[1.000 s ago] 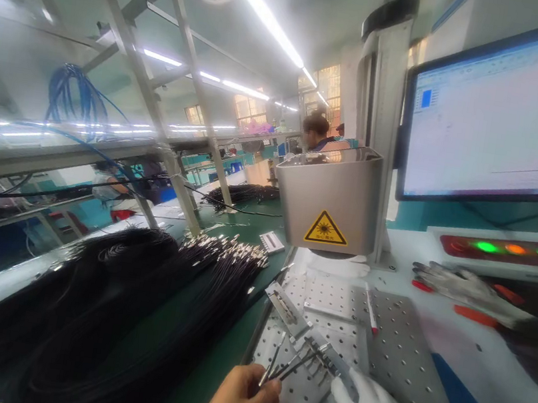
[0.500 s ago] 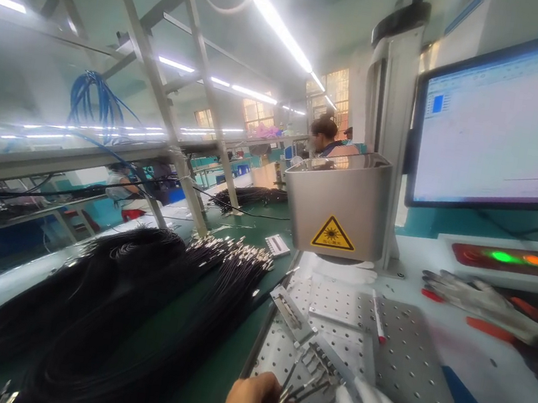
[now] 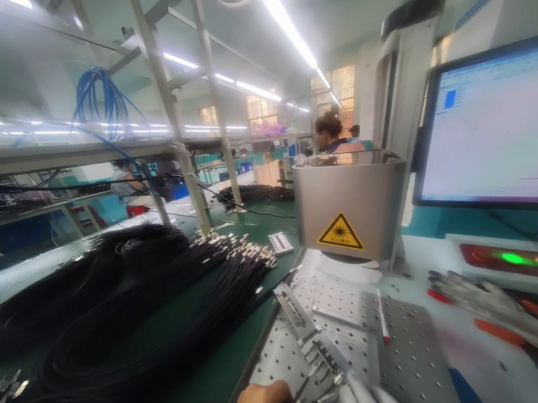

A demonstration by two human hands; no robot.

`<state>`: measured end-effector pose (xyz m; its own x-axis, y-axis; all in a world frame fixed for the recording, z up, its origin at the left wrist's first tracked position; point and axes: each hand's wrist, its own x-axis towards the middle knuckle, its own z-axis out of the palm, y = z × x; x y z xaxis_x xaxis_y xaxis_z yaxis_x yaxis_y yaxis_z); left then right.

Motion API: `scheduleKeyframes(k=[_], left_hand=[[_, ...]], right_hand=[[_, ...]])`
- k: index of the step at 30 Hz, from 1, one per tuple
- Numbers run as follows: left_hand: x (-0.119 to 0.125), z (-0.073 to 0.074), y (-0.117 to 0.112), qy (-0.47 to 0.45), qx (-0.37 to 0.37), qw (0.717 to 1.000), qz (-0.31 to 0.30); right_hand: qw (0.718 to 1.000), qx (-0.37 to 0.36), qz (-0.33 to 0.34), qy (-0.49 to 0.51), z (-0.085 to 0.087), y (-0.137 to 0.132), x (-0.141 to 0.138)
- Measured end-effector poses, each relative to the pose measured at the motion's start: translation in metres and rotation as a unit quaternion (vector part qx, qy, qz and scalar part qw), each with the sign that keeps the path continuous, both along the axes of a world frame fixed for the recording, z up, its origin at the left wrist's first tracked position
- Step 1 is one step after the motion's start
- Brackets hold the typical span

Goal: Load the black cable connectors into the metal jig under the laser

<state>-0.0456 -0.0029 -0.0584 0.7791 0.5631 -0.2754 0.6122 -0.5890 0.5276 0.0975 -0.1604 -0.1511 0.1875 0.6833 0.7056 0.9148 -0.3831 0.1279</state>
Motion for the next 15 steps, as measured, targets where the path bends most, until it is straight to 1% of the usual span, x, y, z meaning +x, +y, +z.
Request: scheduleKeyframes(k=[2,9,12,15], left_hand=[[0.000,-0.001,0.000,-0.001,-0.001,1.000,0.006],[-0.002,-0.006,0.005,-0.012,-0.047,0.998,0.051],[-0.004,-0.008,0.006,-0.002,-0.070,0.995,0.065],[0.000,-0.004,0.005,-0.008,-0.084,0.994,0.068]], right_hand=[[1.000,-0.006,0.007,-0.013,-0.001,-0.001,0.003],[0.996,0.027,0.054,-0.063,-0.005,-0.001,0.010],[0.996,0.019,0.055,-0.061,0.001,0.001,0.008],[0.998,0.009,0.055,-0.040,0.009,0.002,0.003]])
